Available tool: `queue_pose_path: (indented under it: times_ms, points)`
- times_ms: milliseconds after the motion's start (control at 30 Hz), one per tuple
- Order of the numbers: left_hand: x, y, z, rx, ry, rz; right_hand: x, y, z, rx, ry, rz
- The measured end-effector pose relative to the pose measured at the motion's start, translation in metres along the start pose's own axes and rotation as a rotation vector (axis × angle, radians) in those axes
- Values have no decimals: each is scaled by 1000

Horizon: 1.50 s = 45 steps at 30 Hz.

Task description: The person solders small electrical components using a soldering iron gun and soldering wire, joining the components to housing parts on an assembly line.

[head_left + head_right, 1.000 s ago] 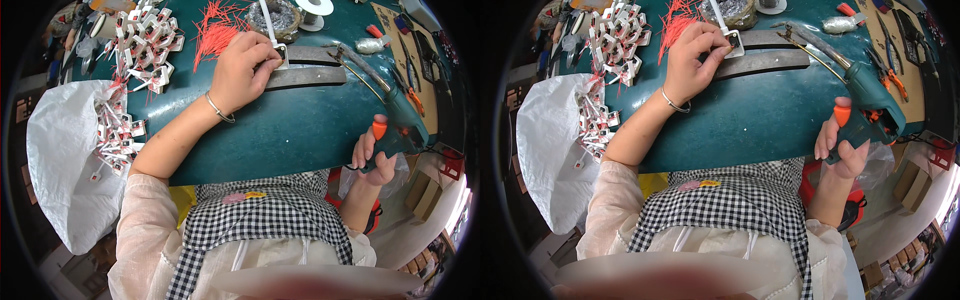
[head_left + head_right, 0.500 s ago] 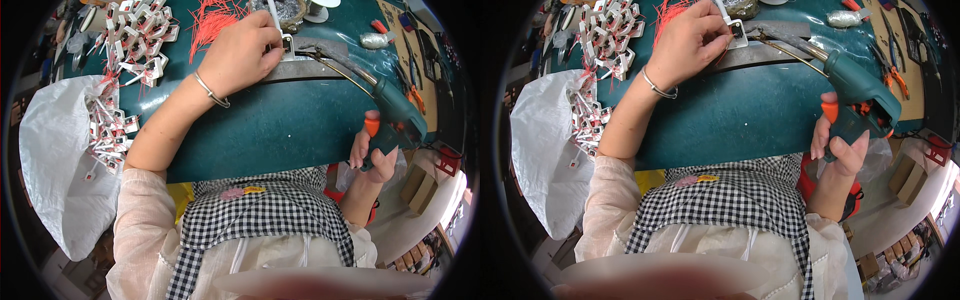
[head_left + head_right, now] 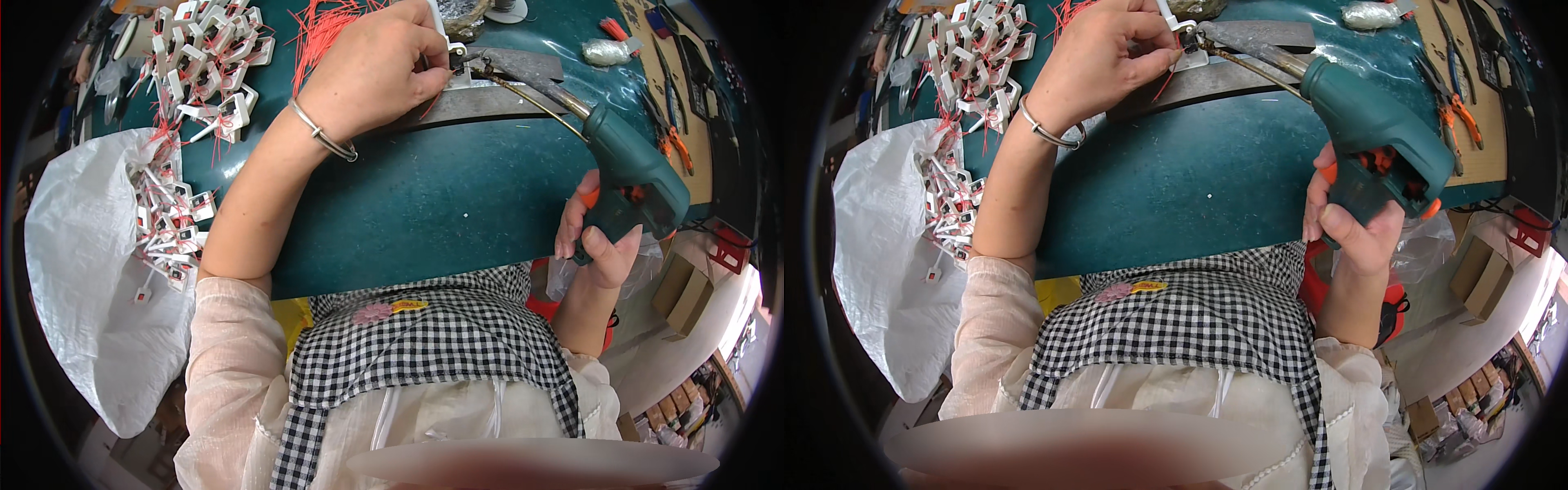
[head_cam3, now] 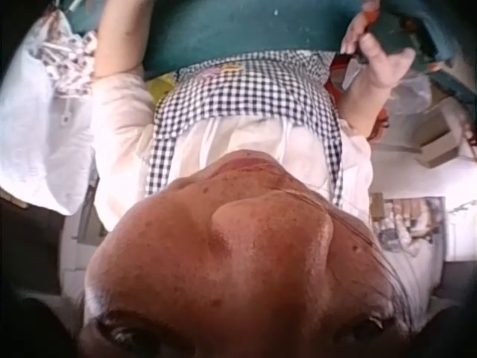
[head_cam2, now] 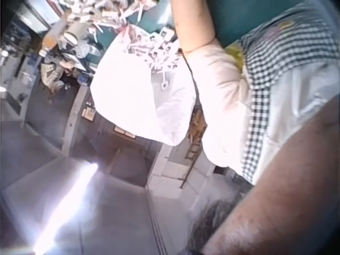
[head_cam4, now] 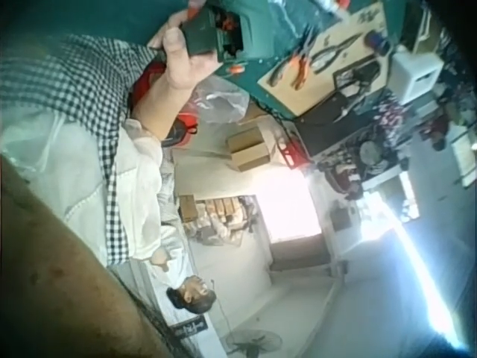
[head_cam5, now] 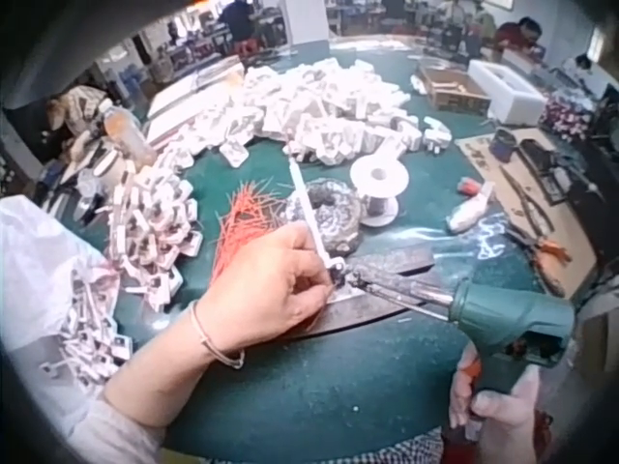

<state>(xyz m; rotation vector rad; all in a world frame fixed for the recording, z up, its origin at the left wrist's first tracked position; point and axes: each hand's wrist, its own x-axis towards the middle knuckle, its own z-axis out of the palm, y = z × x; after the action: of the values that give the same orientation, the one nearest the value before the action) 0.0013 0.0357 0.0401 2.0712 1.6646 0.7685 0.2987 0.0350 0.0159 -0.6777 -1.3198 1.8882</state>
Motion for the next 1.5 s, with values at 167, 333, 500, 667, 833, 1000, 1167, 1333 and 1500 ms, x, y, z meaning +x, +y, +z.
queue_pose_path:
  times_ms: [167,333,500,667,833,1000,1167,1333,1500]
  points:
    - [1,1,0,-6,6,-11,1,1,4,4,15,-1]
    - [2,1,1,-12,23,-15,1,-1,6,-13,28,17]
    - [0,-1,2,-18,41,-9,1,-1,4,-19,27,36]
    - [0,-2,2,-22,32,-14,-2,-8,4,11,45,80]
    - [1,-1,3,-19,51,-9,0,-11,7,14,43,89]
    - [1,-3,4,-30,51,-14,1,-14,8,5,21,102]
    - [1,-3,4,-28,41,-18,2,-16,9,-7,19,108]
    - [0,-3,3,-28,41,-23,0,-18,9,-76,8,122]
    - [1,-3,4,-13,41,-25,-1,-24,19,-154,75,103]
